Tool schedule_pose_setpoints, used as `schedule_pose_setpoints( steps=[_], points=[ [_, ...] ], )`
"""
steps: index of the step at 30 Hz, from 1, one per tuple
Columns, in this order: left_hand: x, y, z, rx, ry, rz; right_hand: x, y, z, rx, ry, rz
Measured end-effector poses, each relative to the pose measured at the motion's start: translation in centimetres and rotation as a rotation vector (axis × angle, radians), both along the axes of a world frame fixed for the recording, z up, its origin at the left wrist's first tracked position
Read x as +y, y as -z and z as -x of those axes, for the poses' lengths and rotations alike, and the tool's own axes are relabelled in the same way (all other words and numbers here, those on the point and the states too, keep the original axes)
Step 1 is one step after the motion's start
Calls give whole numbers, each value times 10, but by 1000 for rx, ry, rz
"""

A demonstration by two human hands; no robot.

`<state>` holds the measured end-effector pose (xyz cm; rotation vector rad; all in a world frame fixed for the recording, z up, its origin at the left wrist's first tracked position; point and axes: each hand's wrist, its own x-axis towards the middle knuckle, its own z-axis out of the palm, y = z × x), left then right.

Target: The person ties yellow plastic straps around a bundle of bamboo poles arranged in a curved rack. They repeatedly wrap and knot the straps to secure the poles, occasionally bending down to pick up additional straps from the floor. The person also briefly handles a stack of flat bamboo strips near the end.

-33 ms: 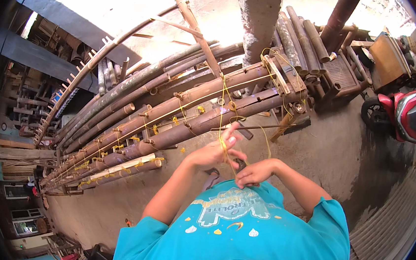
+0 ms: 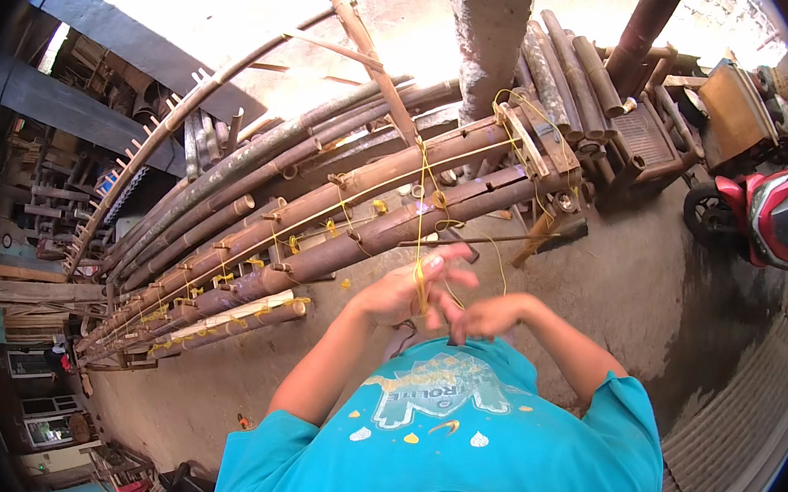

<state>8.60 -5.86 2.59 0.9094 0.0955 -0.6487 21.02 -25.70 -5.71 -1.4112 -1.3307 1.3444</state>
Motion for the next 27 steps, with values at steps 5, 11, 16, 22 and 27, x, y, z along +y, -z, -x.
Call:
schedule_pose_setpoints(
  steps=[5, 11, 16, 22, 27],
  points=[
    [17, 88, 35, -280, 73, -1390, 1, -48, -34, 115, 170, 164],
    [19, 8, -1, 29, 167, -35, -2, -6, -14, 4, 163, -18],
    [-4, 8, 5, -5, -269, -541, 2, -52, -6, 294, -102, 159],
    [21, 14, 10, 88, 329, -557, 2, -48, -25, 219, 162, 176],
    [4, 1, -2, -34, -142, -80, 2, -30, -9, 233, 183, 165]
  ],
)
